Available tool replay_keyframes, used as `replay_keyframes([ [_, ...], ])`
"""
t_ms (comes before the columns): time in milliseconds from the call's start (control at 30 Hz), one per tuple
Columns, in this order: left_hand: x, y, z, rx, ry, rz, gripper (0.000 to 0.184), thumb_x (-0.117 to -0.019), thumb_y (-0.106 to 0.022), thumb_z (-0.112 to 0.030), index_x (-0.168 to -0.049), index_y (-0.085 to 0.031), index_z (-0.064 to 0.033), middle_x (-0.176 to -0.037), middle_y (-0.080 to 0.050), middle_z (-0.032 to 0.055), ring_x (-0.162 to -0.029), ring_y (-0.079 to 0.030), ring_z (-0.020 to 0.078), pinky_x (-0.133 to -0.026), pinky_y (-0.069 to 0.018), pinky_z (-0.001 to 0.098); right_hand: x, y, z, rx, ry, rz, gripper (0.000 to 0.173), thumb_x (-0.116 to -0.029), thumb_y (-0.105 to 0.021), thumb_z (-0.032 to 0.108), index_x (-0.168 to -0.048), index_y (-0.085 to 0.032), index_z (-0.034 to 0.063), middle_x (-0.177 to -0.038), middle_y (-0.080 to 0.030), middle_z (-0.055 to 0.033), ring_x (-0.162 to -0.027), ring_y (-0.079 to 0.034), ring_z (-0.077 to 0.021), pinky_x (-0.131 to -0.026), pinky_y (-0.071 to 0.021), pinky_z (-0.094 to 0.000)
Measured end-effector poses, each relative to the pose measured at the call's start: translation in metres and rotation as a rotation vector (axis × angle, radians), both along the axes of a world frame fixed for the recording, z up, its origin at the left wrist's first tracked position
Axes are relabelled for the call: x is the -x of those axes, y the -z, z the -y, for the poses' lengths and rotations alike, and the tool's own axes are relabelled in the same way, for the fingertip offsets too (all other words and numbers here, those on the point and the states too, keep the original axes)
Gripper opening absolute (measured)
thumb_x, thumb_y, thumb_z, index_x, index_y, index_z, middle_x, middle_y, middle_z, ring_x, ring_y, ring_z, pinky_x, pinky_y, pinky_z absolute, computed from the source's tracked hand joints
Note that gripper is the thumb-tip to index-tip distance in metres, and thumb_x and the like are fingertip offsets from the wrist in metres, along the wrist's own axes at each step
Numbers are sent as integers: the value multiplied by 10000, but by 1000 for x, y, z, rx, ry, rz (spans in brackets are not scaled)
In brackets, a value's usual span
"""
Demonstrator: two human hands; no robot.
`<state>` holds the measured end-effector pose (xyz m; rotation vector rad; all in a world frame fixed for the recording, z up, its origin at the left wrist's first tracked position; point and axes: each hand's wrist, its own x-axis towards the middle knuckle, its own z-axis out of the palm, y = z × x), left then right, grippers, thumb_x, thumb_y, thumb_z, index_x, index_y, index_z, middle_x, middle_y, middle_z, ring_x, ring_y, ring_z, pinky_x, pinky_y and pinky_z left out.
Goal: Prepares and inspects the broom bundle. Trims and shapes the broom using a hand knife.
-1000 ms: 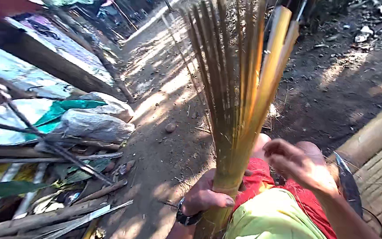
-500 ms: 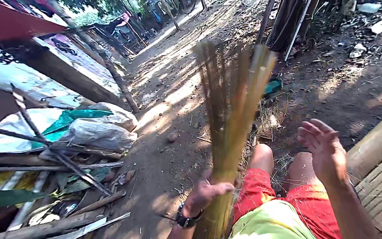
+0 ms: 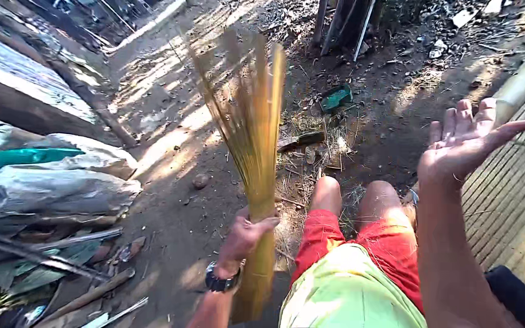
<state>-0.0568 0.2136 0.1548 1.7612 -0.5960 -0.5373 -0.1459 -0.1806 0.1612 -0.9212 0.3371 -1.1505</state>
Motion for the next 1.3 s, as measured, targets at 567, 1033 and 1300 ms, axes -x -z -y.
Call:
replay_keyframes([
  [567,-17,-12,-25,510,349,-499,591,-821,-750,-147,-1334,-536,56,-1274,-565,404,-945,-674,478,-826,-582,575,-18,-9,-63,196,-347,-79,735,-1034,-186,688,-1537,-398,195,-1322,-633,25,-1116,-666,-168,-960,-565,-387],
  [1033,8,-15,-28,491,472,-419,658,-817,-797,-199,-1358,-519,55,-1245,-594,379,-985,-669,469,-859,-581,554,-20,-42,-94,334,-724,-236,509,-1071,-438,520,-1454,-539,201,-1175,-684,-51,-882,-703,-184,-743,-620,-364],
  [1300,18,-15,-27,412,485,-329,586,-822,-781,-189,-1312,-568,52,-1219,-622,355,-989,-673,449,-865,-584,546,-43,-60,-84,136,-733,-128,380,-1101,-462,325,-1261,-628,23,-1047,-686,-95,-792,-697,-191,-667,-637,-375],
])
